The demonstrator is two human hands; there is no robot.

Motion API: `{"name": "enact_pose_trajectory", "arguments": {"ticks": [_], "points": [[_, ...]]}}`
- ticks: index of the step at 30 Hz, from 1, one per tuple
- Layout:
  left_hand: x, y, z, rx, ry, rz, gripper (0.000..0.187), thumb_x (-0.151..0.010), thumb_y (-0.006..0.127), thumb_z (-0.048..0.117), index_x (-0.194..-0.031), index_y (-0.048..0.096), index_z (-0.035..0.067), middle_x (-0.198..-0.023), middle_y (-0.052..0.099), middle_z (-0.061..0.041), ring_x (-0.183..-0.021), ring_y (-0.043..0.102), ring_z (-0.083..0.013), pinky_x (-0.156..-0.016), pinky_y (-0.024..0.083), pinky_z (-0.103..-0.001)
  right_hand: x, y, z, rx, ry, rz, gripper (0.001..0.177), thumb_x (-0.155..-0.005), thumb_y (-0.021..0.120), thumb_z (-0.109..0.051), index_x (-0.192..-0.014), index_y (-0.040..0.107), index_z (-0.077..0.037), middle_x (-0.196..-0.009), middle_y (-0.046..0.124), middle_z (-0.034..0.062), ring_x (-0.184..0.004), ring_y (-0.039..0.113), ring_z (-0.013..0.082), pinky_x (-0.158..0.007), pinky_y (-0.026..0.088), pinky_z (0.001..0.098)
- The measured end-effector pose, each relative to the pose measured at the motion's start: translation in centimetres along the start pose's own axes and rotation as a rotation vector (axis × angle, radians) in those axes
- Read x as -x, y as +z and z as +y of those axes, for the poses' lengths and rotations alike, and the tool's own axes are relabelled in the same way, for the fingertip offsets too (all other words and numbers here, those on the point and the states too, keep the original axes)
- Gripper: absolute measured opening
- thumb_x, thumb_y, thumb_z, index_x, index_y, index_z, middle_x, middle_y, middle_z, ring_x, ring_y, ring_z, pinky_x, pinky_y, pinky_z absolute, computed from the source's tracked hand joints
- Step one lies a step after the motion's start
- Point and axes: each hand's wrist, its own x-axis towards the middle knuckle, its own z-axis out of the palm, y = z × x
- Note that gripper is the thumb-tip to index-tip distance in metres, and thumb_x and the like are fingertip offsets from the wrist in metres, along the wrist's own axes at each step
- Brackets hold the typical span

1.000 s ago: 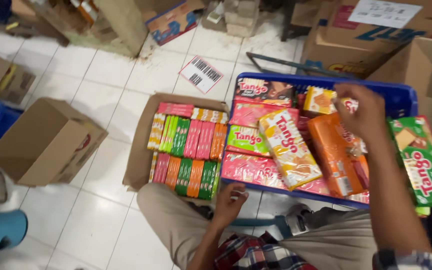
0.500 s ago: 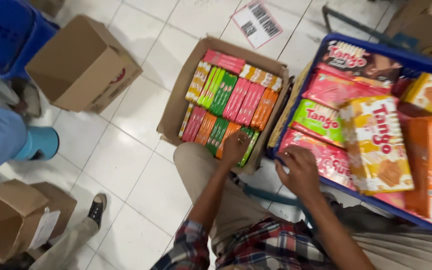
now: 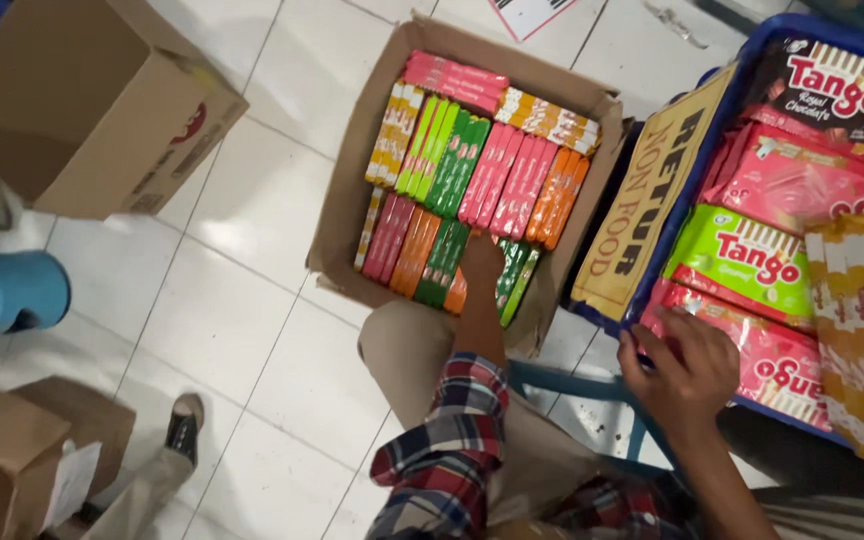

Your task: The person sits on the floor and transfers packs of Tango snacks from a cardboard box into a blue plastic crate. They handle the snack packs by hand, picking them up from the box and placing them into the crate.

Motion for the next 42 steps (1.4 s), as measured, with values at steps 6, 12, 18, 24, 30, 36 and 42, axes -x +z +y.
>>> {"name": "enact_pose_trajectory", "arguments": {"ticks": [6, 12, 18, 24, 30, 36, 42], "points": [[-0.8, 1.5, -0.2, 0.081, 0.192, 0.402, 0.034, -0.093, 0.057, 0.020, -0.124, 0.050, 0.008, -0.115, 0.062, -0.023, -0.086, 0.067, -0.0472, -0.063, 0.052, -0.060, -1.6, -1.1, -1.0, 0.027, -0.035, -0.063, 0.011, -0.091, 0.084, -0.015, -0.088, 0.074, -0.014, -0.105, 0.075, 0.0110, -0.094, 0.072, 0.0314, -0.083, 0.053, 0.0433], [-1.1, 1.9, -0.2, -0.088, 0.198, 0.403, 0.010, -0.096, 0.055, 0.005, -0.105, 0.060, 0.005, -0.089, 0.069, -0.016, -0.066, 0.070, -0.0389, -0.051, 0.054, -0.050, -0.9, -0.7, -0.8, 0.047, -0.020, -0.045, 0.011, -0.085, 0.087, -0.013, -0.087, 0.076, -0.014, -0.102, 0.075, 0.0111, -0.096, 0.073, 0.0302, -0.079, 0.055, 0.0422], [-1.4, 2.0, 0.3, -0.077, 0.111, 0.414, 0.011, -0.097, 0.055, 0.005, -0.098, 0.065, 0.010, -0.087, 0.072, -0.013, -0.074, 0.073, -0.0361, -0.056, 0.057, -0.049, -1.4, -1.2, -0.9, 0.034, -0.019, -0.059, 0.011, -0.086, 0.086, -0.014, -0.089, 0.075, -0.014, -0.108, 0.076, 0.0086, -0.096, 0.073, 0.0283, -0.082, 0.055, 0.0407], [0.4, 2.3, -0.6, -0.010, 0.097, 0.201, 0.031, -0.093, 0.067, 0.020, -0.123, 0.058, 0.017, -0.120, 0.069, -0.009, -0.106, 0.074, -0.0349, -0.092, 0.061, -0.052, 0.9, 0.6, 0.1, 0.065, 0.010, 0.043, 0.010, -0.082, 0.086, -0.022, -0.085, 0.077, -0.022, -0.108, 0.076, 0.0028, -0.100, 0.074, 0.0287, -0.093, 0.055, 0.0430], [6.8, 3.8, -3.6, -0.386, -0.004, 0.559, 0.048, -0.093, 0.056, 0.020, -0.141, 0.063, 0.021, -0.099, 0.078, -0.008, -0.080, 0.077, -0.0250, -0.063, 0.062, -0.044, 0.9, 1.1, 0.1, 0.044, 0.000, 0.096, 0.010, -0.081, 0.086, -0.022, -0.086, 0.077, -0.020, -0.107, 0.075, 0.0031, -0.099, 0.073, 0.0271, -0.092, 0.055, 0.0422], [6.2, 2.2, -2.9, -0.115, -0.083, -0.143, 0.138, -0.065, 0.085, 0.058, -0.165, 0.004, 0.008, -0.157, 0.037, -0.029, -0.138, 0.047, -0.0522, -0.110, 0.045, -0.062, 1.0, 1.1, 0.0, 0.028, -0.011, 0.114, 0.011, -0.080, 0.084, -0.021, -0.088, 0.077, -0.020, -0.112, 0.076, 0.0040, -0.103, 0.073, 0.0264, -0.092, 0.054, 0.0426], [6.0, 2.8, -2.2, -0.162, 0.016, 0.004, 0.125, -0.074, 0.091, 0.035, -0.165, 0.010, 0.011, -0.135, 0.052, -0.019, -0.117, 0.065, -0.0459, -0.094, 0.058, -0.060, 0.9, 0.9, -0.1, 0.012, -0.011, 0.114, 0.012, -0.077, 0.084, -0.022, -0.087, 0.077, -0.020, -0.109, 0.075, 0.0040, -0.099, 0.072, 0.0266, -0.088, 0.055, 0.0427]]}}
